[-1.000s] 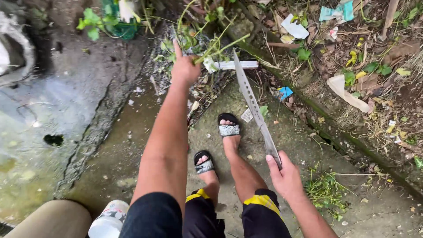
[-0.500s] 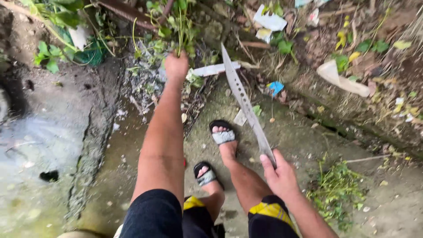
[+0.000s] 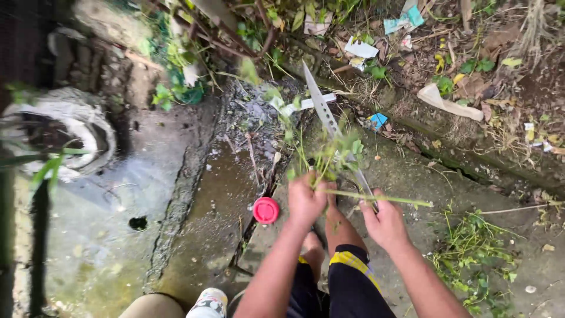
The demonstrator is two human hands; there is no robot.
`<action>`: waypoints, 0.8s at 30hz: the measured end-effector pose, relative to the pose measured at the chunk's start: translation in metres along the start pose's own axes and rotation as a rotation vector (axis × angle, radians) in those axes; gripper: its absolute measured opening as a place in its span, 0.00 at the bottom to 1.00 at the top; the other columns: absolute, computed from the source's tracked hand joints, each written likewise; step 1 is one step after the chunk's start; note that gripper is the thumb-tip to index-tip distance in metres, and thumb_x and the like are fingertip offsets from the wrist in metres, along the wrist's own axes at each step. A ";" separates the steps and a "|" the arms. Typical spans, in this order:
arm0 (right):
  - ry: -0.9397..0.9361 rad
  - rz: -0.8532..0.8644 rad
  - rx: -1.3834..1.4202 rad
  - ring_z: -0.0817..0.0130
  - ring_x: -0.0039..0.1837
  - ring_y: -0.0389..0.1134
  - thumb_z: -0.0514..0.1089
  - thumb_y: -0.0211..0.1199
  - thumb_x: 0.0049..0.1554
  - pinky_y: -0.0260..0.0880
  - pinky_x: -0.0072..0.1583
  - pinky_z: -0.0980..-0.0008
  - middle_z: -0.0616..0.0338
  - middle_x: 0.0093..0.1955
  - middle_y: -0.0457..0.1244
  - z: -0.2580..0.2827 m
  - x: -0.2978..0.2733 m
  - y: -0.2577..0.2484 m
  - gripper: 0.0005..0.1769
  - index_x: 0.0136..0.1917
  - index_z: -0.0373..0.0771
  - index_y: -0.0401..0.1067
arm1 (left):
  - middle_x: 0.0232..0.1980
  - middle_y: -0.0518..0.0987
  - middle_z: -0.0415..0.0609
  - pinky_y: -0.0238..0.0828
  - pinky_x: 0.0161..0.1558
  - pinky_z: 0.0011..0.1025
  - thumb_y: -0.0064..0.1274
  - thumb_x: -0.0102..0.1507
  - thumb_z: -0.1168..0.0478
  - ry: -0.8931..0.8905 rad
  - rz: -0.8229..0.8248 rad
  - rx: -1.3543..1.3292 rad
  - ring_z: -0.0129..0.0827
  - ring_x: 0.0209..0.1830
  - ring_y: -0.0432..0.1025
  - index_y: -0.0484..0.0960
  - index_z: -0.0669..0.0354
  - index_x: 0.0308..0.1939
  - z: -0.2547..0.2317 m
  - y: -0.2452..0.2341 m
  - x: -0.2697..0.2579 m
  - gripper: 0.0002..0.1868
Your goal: Cutting and removing overgrown vines from a fence or trellis using a machete.
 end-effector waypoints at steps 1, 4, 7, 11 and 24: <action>-0.021 -0.018 -0.015 0.40 0.44 0.71 0.49 0.59 0.60 0.70 0.43 0.51 0.42 0.38 0.68 0.001 -0.014 -0.011 0.14 0.53 0.38 0.69 | 0.26 0.79 0.59 0.74 0.31 0.42 0.54 0.59 0.60 0.003 -0.044 -0.015 0.50 0.24 0.77 0.83 0.63 0.35 -0.023 -0.011 -0.021 0.09; -0.022 -0.076 -0.017 0.39 0.46 0.71 0.47 0.59 0.58 0.70 0.45 0.50 0.41 0.40 0.68 -0.006 -0.074 -0.039 0.16 0.56 0.37 0.69 | 0.30 0.80 0.60 0.76 0.34 0.44 0.56 0.59 0.59 0.109 0.001 0.015 0.54 0.29 0.78 0.82 0.63 0.34 -0.100 -0.024 -0.073 0.09; 0.089 -0.124 -0.062 0.41 0.46 0.72 0.46 0.59 0.59 0.70 0.46 0.50 0.41 0.41 0.69 -0.039 -0.145 -0.065 0.15 0.55 0.37 0.70 | 0.31 0.80 0.61 0.75 0.37 0.47 0.55 0.60 0.57 0.222 0.164 0.094 0.57 0.33 0.77 0.81 0.60 0.33 -0.167 -0.003 -0.116 0.10; 0.015 -0.344 0.121 0.54 0.38 0.72 0.47 0.59 0.59 0.69 0.41 0.57 0.49 0.35 0.69 -0.046 -0.239 -0.111 0.11 0.50 0.39 0.73 | 0.32 0.79 0.62 0.73 0.38 0.50 0.54 0.60 0.55 0.315 0.373 0.093 0.60 0.35 0.76 0.79 0.61 0.36 -0.228 0.046 -0.154 0.11; 0.452 -0.827 0.877 0.76 0.26 0.60 0.49 0.60 0.65 0.60 0.29 0.70 0.65 0.26 0.58 -0.169 -0.446 -0.182 0.18 0.38 0.38 0.63 | 0.23 0.74 0.51 0.68 0.30 0.34 0.50 0.67 0.58 0.317 0.862 -0.103 0.30 0.23 0.68 0.79 0.61 0.36 -0.355 0.237 -0.369 0.10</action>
Point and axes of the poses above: each hand's wrist, its own x-axis towards the middle knuckle, its own y-axis out of the palm, z = x × y, the point moved 10 cm from there along x, towards the middle knuckle
